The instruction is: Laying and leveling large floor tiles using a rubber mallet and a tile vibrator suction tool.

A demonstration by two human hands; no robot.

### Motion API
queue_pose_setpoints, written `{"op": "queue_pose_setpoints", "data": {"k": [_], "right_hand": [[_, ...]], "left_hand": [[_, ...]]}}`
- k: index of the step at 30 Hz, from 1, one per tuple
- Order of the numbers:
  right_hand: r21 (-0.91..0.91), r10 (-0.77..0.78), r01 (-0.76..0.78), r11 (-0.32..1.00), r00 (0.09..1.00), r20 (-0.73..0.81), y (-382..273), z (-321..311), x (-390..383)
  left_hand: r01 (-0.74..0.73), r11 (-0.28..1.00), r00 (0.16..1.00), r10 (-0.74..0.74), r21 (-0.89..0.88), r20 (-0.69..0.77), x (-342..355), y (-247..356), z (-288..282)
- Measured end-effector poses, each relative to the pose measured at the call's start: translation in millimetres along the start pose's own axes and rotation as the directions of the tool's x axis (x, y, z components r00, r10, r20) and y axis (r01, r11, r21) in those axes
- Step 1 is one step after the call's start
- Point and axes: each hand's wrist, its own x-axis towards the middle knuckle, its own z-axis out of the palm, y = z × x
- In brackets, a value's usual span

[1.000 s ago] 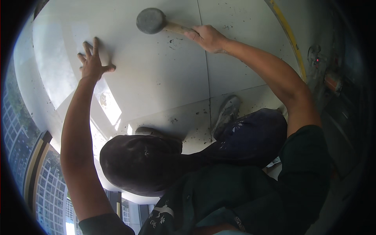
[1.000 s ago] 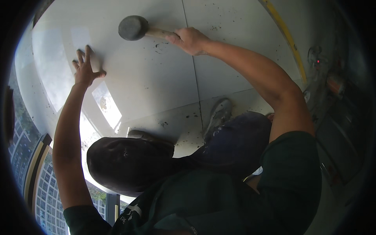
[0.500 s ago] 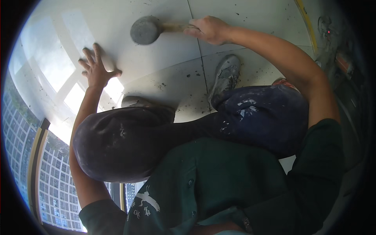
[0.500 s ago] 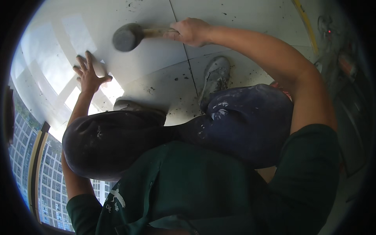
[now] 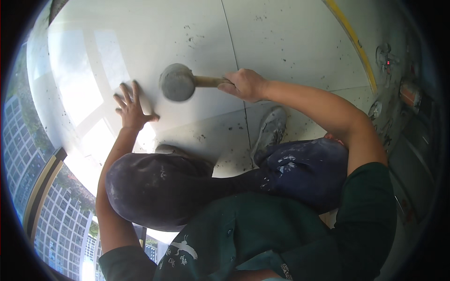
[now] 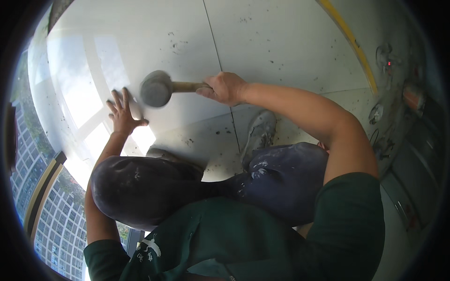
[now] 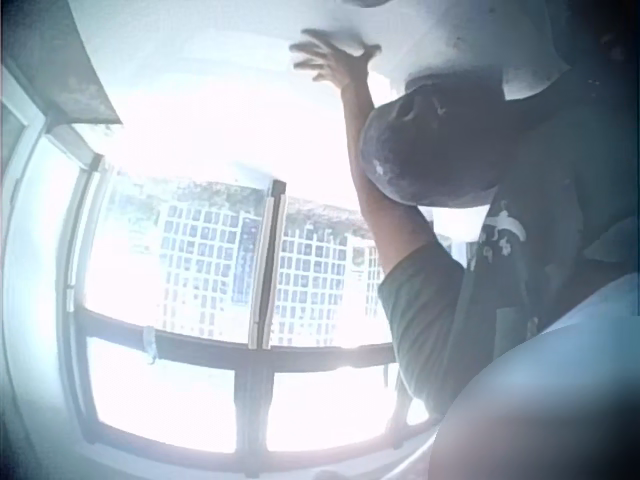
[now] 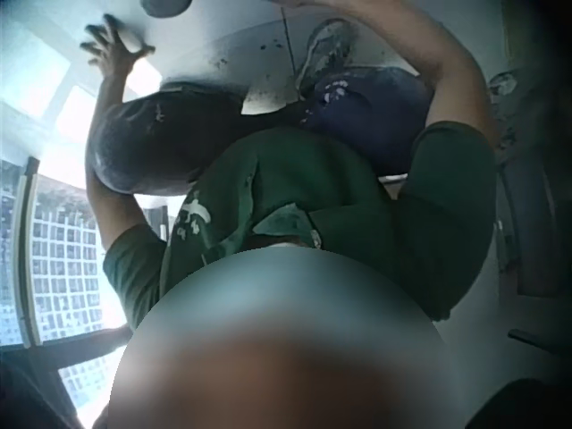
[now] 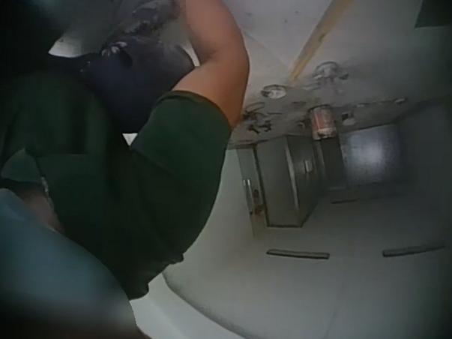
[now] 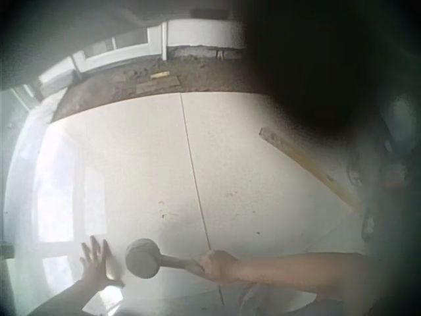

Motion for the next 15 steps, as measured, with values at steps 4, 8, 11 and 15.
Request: {"op": "queue_pose_setpoints", "data": {"k": [4,8,11,15], "right_hand": [[0.046,0.043,-0.041,0.998,0.999,-0.034,-18,-33,39],[0.227,-0.173,0.252,0.941,0.932,-0.318,-65,-69,72],[0.269,-0.03,0.177,0.947,0.88,-0.474,-55,-76,109],[0.232,0.229,-0.165,0.959,0.931,-0.283,-29,-99,158]], "left_hand": [[0.023,0.999,0.999,-0.024,0.031,0.034,-2,-2,-4],[0.053,0.998,0.996,-0.055,0.029,0.07,-6,-5,-8],[0.059,0.998,0.996,-0.061,0.034,0.07,0,0,-10],[0.072,0.997,0.991,-0.076,0.041,0.106,-1,1,-14]]}}
